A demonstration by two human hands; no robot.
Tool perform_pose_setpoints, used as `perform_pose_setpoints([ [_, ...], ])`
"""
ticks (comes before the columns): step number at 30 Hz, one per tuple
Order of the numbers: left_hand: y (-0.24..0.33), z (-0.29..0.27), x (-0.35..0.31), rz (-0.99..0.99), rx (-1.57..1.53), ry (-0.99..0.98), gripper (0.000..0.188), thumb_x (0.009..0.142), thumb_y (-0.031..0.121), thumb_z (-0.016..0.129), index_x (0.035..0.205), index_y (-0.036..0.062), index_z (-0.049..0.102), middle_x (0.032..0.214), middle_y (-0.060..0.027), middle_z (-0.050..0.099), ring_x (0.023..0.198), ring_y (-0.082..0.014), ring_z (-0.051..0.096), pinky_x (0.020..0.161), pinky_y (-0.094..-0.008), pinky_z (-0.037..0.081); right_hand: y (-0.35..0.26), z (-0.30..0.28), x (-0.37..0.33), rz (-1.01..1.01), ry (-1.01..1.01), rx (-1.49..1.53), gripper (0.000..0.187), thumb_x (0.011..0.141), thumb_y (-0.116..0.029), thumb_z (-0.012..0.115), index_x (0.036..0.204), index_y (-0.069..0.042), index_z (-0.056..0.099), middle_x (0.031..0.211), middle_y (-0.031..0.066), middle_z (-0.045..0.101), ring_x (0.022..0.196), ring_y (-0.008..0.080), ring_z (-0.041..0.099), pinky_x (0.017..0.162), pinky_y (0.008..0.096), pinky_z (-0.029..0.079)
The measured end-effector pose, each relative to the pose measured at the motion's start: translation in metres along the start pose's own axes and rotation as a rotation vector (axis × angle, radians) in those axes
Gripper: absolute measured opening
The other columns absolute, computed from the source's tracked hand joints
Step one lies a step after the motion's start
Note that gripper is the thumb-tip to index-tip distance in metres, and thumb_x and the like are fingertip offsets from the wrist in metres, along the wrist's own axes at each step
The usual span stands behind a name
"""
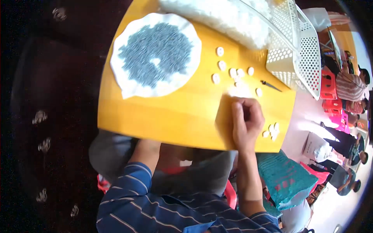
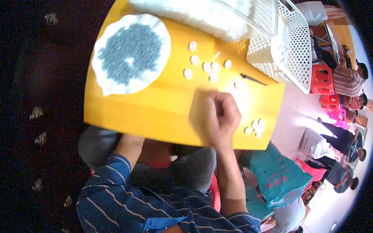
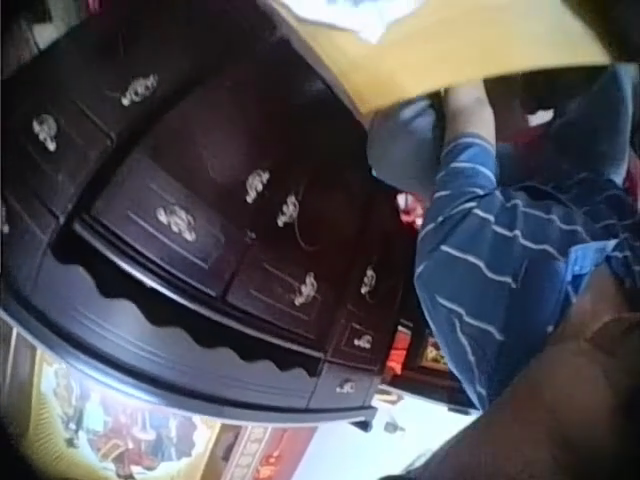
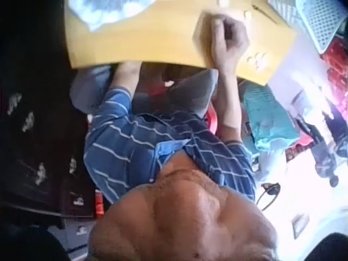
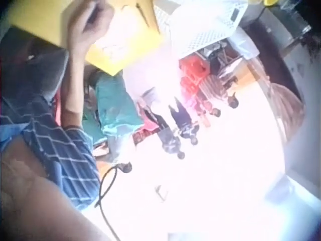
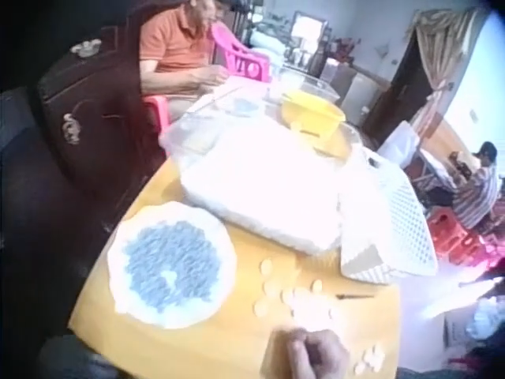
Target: Assembling small white plastic fasteners by manually inserting tiny metal pins into pre-drilled holes.
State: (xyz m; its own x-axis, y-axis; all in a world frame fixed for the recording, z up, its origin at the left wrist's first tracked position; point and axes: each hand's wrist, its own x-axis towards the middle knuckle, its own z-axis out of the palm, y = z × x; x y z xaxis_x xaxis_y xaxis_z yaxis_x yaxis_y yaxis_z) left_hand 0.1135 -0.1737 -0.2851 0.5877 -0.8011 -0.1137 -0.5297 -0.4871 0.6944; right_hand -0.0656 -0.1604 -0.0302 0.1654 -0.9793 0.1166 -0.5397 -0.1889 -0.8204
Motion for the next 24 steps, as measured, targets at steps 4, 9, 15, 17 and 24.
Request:
perform_pose_setpoints([
  [4, 0.048, -0.017, 0.042, -0.061, -0.007, 0.03, 0.038, 0.092, 0.038, 0.064, 0.123, 0.0152, 0.067, 0.122, -0.0136, 0.068, 0.108, -0.0298, 0.067, 0.09, -0.0399, 0.054, 0.001, -0.003, 0.003, -0.104, -0.001, -0.008, 0.004, 0.094, 0.0, 0.064, 0.091, 0.0, 0.061, 0.085, 0.0024, 0.06, 0.073, 0.0071, 0.051, 0.066, 0.0221, 0.042],
  [9, 0.091, -0.039, 0.073, -0.156, 0.005, 0.047, 0.035, 0.093, 0.037, 0.063, 0.118, 0.0139, 0.068, 0.118, -0.013, 0.069, 0.105, -0.0288, 0.068, 0.088, -0.0389, 0.056, -0.006, -0.006, 0.008, -0.057, -0.062, 0.032, 0.004, 0.087, 0.002, 0.065, 0.09, 0.0, 0.063, 0.085, 0.0088, 0.062, 0.077, 0.0177, 0.058, 0.07, 0.0287, 0.045],
  [15, 0.134, -0.084, 0.09, -0.259, 0.049, 0.093, 0.032, 0.094, 0.036, 0.062, 0.113, 0.0124, 0.07, 0.112, -0.0123, 0.071, 0.101, -0.0276, 0.07, 0.084, -0.0377, 0.057, -0.006, -0.006, 0.014, -0.066, -0.075, 0.044, 0.006, 0.086, 0.002, 0.067, 0.089, -0.001, 0.064, 0.083, 0.0097, 0.062, 0.076, 0.0195, 0.059, 0.069, 0.0293, 0.045],
  [17, 0.148, -0.098, 0.093, -0.291, 0.068, 0.11, 0.031, 0.094, 0.036, 0.062, 0.111, 0.0119, 0.071, 0.11, -0.0121, 0.071, 0.099, -0.0272, 0.07, 0.083, -0.0373, 0.057, -0.006, -0.008, 0.014, -0.046, -0.084, 0.062, 0.006, 0.085, 0.001, 0.068, 0.089, -0.001, 0.064, 0.083, 0.0098, 0.062, 0.075, 0.0195, 0.059, 0.068, 0.0292, 0.046],
  [24, 0.195, -0.135, 0.088, -0.428, 0.15, 0.15, 0.029, 0.095, 0.034, 0.06, 0.105, 0.0101, 0.073, 0.104, -0.0113, 0.073, 0.095, -0.0257, 0.072, 0.08, -0.0358, 0.059, -0.003, -0.013, 0.018, -0.089, -0.115, 0.048, 0.013, 0.08, 0.001, 0.076, 0.092, -0.002, 0.071, 0.082, 0.0109, 0.067, 0.07, 0.0211, 0.063, 0.061, 0.0293, 0.049],
])
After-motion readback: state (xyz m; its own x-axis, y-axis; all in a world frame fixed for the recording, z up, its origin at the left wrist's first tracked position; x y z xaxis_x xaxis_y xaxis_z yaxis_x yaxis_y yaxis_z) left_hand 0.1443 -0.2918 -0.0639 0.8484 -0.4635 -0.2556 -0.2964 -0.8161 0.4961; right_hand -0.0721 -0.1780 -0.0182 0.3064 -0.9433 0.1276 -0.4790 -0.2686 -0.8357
